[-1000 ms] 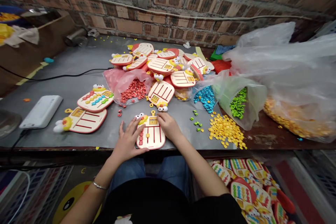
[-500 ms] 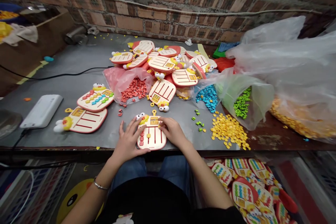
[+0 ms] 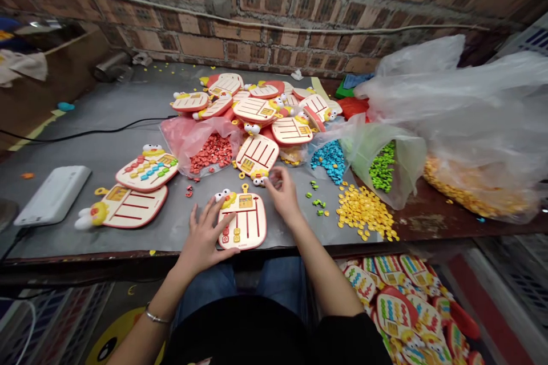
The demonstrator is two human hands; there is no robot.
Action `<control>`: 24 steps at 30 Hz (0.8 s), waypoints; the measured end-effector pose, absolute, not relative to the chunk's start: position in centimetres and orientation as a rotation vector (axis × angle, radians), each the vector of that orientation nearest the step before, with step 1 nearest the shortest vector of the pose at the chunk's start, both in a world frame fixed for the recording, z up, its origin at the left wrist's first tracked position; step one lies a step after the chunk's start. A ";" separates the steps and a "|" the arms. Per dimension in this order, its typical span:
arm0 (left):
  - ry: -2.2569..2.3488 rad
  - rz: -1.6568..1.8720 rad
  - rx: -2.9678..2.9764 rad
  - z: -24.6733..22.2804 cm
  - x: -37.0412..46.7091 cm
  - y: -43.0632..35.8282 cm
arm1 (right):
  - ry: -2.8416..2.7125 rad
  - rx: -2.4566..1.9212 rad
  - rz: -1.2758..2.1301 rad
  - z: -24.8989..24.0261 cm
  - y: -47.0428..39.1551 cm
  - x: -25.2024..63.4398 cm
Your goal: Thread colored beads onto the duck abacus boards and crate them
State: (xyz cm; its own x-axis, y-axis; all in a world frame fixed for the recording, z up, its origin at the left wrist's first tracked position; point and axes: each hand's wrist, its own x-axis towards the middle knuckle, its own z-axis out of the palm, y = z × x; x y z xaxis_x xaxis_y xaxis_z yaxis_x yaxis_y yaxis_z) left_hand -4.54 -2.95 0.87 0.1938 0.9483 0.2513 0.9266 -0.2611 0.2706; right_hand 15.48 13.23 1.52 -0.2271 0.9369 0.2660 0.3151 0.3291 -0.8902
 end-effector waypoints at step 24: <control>1.659 0.773 2.574 -0.1 -4.9 -3.3 | -1.562 -1.403 0.543 8.4 26.6 21.7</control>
State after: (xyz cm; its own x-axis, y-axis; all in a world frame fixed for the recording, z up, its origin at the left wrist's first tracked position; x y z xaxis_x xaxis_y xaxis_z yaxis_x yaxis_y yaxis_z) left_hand -4.86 -3.28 -0.11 0.3284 0.8519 0.4080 0.8604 -0.4480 0.2430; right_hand 21.66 26.63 8.43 0.0912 0.9352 0.3422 0.5211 0.2480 -0.8167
